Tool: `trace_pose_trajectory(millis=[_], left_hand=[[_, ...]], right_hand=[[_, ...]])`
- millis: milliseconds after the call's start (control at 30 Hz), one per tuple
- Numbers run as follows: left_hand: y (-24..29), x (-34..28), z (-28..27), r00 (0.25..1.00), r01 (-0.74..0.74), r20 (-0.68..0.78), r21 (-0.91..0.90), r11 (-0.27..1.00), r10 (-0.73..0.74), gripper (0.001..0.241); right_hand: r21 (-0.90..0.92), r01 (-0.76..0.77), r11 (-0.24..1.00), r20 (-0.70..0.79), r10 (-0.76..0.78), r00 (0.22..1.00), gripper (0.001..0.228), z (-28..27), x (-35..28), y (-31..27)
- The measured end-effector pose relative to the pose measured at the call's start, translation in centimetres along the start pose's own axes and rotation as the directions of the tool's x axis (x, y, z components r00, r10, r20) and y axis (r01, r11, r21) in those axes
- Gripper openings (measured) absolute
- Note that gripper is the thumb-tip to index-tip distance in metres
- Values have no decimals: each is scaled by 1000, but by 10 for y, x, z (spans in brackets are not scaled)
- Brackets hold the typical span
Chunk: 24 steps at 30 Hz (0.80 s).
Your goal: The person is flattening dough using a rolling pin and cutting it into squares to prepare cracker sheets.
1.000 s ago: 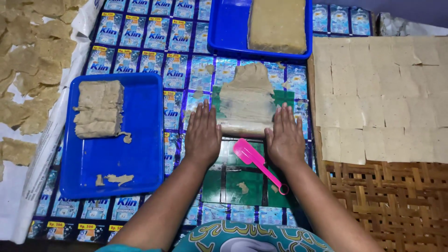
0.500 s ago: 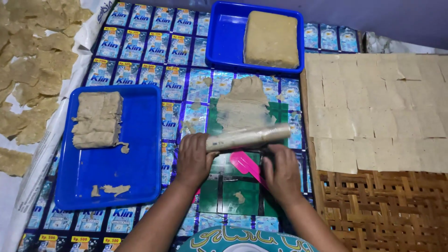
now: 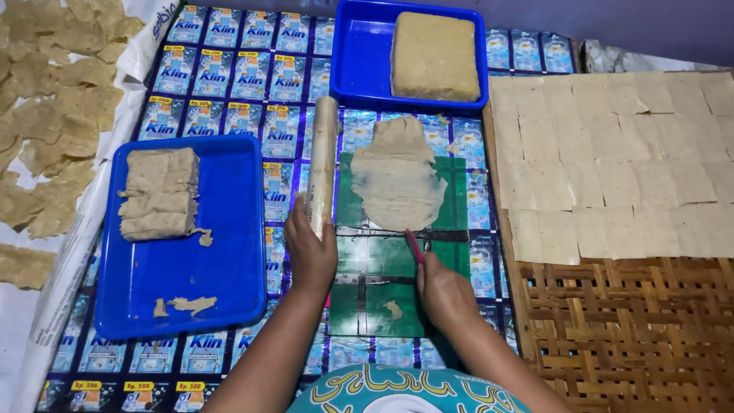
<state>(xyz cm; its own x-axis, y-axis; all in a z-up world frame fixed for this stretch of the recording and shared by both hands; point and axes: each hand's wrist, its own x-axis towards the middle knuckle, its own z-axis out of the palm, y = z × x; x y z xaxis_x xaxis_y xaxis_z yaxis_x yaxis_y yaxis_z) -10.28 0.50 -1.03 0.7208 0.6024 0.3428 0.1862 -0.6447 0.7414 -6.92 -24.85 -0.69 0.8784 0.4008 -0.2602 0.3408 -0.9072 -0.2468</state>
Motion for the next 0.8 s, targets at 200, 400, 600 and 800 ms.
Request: trace_pose_trajectory(millis=[200, 400, 600, 800], left_hand=[[-18, -5, 11, 991, -135, 31, 34, 990, 134, 48], [-20, -6, 13, 988, -153, 25, 37, 988, 152, 48], [-19, -5, 12, 988, -151, 24, 30, 988, 151, 47], [-14, -3, 7, 991, -118, 58, 5, 993, 118, 47]], right_hand=[[66, -270, 961, 84, 264, 961, 32, 5, 4, 14], [138, -316, 939, 124, 300, 946, 36, -16, 7, -17], [155, -335, 929, 67, 328, 942, 37, -14, 26, -21], [147, -344, 927, 17, 346, 938, 35, -13, 56, -17]])
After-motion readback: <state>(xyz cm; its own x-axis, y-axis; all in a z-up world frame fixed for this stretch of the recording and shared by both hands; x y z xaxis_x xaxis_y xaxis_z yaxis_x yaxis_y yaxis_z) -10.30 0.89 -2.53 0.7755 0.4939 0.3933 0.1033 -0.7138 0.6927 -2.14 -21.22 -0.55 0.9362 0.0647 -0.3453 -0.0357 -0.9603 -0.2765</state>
